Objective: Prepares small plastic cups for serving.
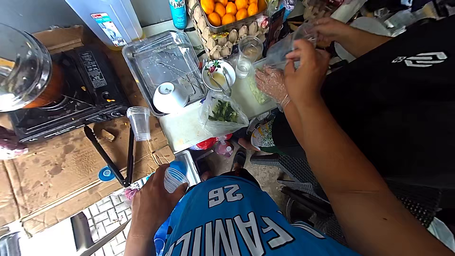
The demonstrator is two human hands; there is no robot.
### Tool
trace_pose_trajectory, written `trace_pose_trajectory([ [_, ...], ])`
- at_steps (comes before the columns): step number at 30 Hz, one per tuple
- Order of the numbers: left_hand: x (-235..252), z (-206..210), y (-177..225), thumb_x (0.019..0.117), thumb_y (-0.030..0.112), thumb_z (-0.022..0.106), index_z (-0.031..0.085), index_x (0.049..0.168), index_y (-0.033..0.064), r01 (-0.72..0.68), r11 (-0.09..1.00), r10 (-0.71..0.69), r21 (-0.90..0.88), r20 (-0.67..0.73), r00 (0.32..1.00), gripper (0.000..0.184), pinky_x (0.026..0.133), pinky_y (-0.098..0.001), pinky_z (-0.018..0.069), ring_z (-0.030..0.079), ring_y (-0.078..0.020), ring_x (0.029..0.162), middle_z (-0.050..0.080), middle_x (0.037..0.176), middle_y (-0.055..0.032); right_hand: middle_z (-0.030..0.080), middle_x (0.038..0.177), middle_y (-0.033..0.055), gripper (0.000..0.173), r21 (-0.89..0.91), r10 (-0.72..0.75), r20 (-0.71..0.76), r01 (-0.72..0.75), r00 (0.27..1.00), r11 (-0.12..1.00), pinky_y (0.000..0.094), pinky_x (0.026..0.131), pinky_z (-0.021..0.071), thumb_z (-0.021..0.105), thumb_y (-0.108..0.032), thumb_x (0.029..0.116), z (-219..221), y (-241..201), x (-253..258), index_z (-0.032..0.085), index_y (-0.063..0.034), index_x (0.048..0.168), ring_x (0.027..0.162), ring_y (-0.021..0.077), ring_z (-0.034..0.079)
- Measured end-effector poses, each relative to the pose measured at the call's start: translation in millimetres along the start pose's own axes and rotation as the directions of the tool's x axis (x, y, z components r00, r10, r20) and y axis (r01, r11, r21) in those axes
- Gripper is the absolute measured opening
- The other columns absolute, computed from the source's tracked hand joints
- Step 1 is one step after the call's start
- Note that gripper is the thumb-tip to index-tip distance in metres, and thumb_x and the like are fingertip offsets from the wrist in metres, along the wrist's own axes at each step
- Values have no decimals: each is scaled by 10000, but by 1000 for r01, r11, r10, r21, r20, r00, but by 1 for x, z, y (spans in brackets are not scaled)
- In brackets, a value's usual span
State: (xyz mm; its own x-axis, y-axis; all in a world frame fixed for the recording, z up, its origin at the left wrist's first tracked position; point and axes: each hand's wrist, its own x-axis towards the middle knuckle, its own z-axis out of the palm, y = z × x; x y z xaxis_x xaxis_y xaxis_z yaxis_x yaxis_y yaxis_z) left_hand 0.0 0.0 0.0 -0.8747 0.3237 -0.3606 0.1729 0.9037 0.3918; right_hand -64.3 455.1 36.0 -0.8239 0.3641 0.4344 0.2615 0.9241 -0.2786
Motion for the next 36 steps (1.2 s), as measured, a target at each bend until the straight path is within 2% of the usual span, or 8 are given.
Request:
trace_pose_trajectory([
  [4,0,4,-3,803,636,667,599,1397,136,-11,1000,11,-15,2,1000,779,704,-650,535,717,-422,907,720,1118,-191,716,1085,224,306,-52,-163,119,170,979,984,579,970,494,504,-47,998,44,-37,-10,703,-13,1228,1049,412,682],
  [9,-9,6,-10,795,673,621,586,1405,107,-32,996,29,-81,-36,999,833,730,-634,543,719,-396,922,724,1119,-181,678,1090,282,277,-194,-17,443,115,896,974,622,874,511,570,61,920,105,-45,-26,687,30,1169,1017,470,669],
  [14,-20,8,-16,776,773,560,509,1454,52,11,980,-26,-196,-72,997,990,727,-578,557,725,-317,871,743,1036,-148,680,1097,268,283,-192,28,462,69,887,979,555,915,531,586,27,942,140,-14,-47,659,38,1216,1103,450,647],
  [19,-22,11,-14,832,713,584,598,1371,41,-46,962,20,-269,-100,995,862,809,-537,569,719,-280,957,740,1091,-136,598,1328,306,440,34,-11,340,0,940,999,586,1115,416,626,-160,975,96,-30,-62,604,82,1342,1323,481,514],
  [22,-14,12,-1,821,666,669,604,1368,40,-56,958,28,-280,-104,994,834,821,-582,572,723,-316,966,737,1105,-152,677,1195,235,324,326,-191,398,56,897,944,549,1002,510,594,-228,1006,45,-80,-102,712,24,1172,1167,391,632],
  [26,3,14,29,779,582,780,649,1325,37,-218,961,186,-169,-187,965,782,727,-578,588,731,-336,892,734,1087,-164,728,1020,64,231,716,-570,458,96,682,691,381,892,575,641,-253,951,2,-145,-159,779,-77,1009,1009,181,683],
  [32,14,8,53,723,526,803,676,1274,70,-428,904,415,-25,-193,889,726,689,-522,581,722,-298,855,732,1005,-117,675,784,-13,79,778,-552,593,-243,586,579,192,637,561,676,-113,911,-9,-144,-166,717,-63,864,705,13,639],
  [36,8,10,54,754,582,745,701,1246,76,-503,864,493,-8,-185,850,707,637,-460,568,708,-260,796,729,963,-91,719,828,-22,83,798,-607,603,-373,518,474,185,705,573,705,-113,926,-15,-129,-168,763,-55,919,766,13,666],
])
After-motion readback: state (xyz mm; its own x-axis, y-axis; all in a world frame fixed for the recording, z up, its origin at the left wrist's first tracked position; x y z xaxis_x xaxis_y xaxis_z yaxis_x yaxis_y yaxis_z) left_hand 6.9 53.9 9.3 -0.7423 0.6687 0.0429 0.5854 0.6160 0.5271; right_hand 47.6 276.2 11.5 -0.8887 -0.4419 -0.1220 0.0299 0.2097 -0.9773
